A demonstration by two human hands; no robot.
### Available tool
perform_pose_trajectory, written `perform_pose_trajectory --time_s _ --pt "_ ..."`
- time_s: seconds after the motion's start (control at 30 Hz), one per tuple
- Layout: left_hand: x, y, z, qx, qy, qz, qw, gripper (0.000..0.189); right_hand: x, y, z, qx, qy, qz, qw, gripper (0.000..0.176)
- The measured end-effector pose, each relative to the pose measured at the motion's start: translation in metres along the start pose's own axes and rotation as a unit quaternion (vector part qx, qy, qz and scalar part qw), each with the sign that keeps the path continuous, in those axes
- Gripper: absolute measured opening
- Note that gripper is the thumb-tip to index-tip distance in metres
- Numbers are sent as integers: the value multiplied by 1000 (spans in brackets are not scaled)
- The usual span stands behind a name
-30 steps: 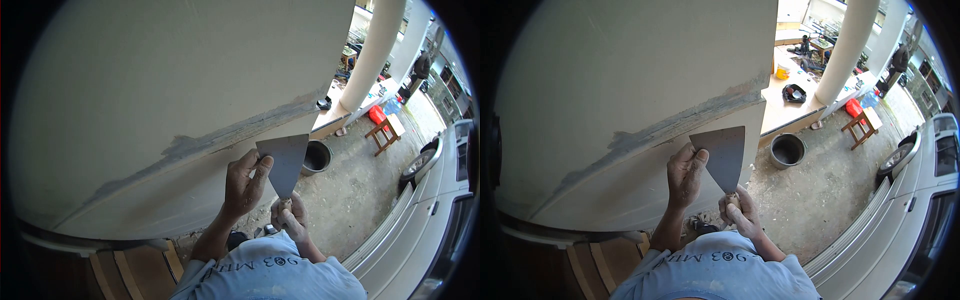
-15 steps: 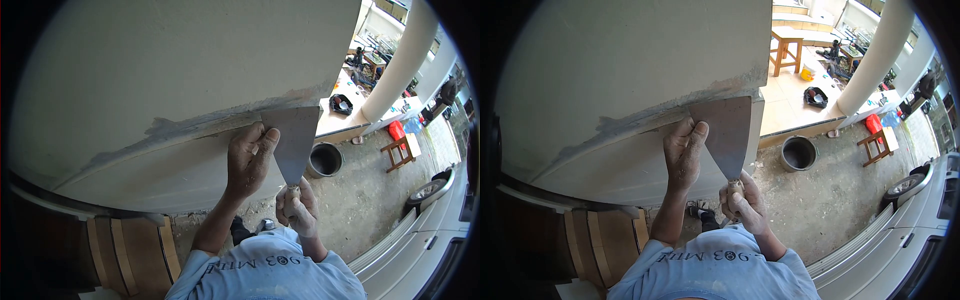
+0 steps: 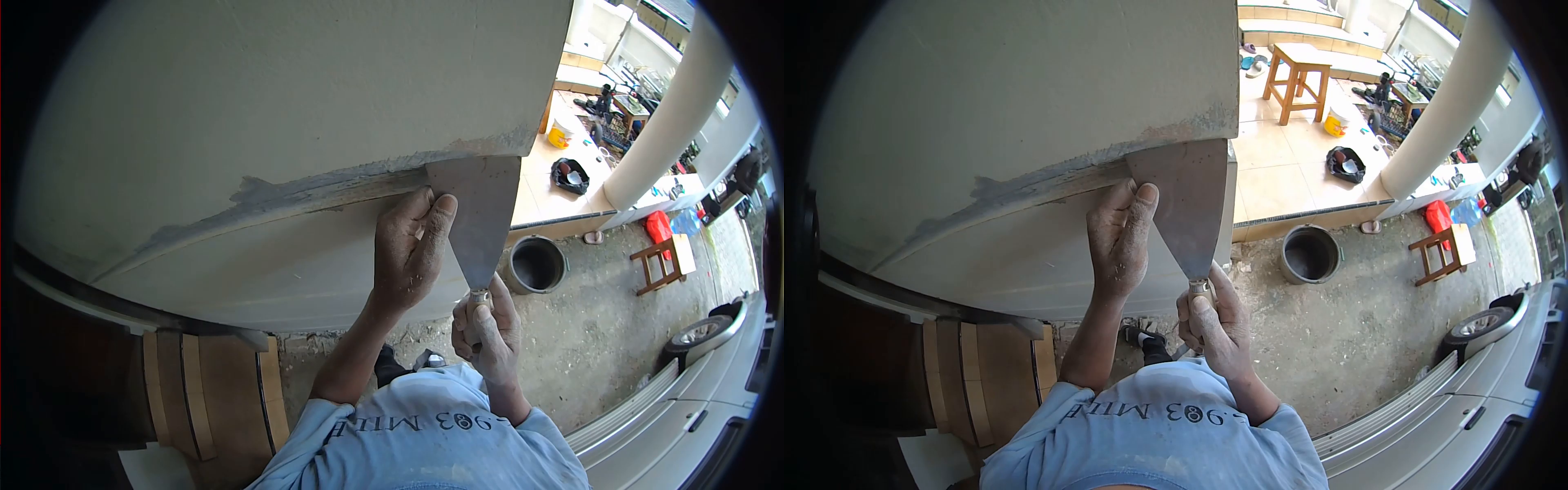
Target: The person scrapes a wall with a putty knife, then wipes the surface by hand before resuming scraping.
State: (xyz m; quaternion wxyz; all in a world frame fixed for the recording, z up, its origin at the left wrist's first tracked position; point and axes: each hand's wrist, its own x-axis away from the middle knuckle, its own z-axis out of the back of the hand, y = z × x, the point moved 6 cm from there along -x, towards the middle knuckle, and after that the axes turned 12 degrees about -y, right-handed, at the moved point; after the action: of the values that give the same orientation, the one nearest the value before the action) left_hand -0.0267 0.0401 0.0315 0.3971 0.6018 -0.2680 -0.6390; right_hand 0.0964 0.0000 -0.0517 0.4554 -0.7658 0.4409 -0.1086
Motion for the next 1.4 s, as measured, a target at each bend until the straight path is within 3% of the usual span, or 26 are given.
perform_pose_trajectory --time_s 0.27,0.5,0.6,1.0,1.3,1.4 --pt "1 11 -3 -24 8 21 999 28 -3 -10 -11 23 -16 -5 1000 48" --pt "0 8 -7 -7 8 -17 1000 27 -3 -15 -14 41 -14 -5 999 48" --pt "4 3 -12 -3 22 41 999 28 -3 -17 -11 33 -2 -16 999 48" --pt "1 6 -13 2 32 0 999 24 1 -15 -11 37 18 -25 999 49" --pt "5 3 -18 11 28 38 999 23 -1 -16 -12 61 16 -11 998 48" --pt "-3 9 -16 16 44 0 999 24 -2 -16 -10 51 10 -13 999 49"
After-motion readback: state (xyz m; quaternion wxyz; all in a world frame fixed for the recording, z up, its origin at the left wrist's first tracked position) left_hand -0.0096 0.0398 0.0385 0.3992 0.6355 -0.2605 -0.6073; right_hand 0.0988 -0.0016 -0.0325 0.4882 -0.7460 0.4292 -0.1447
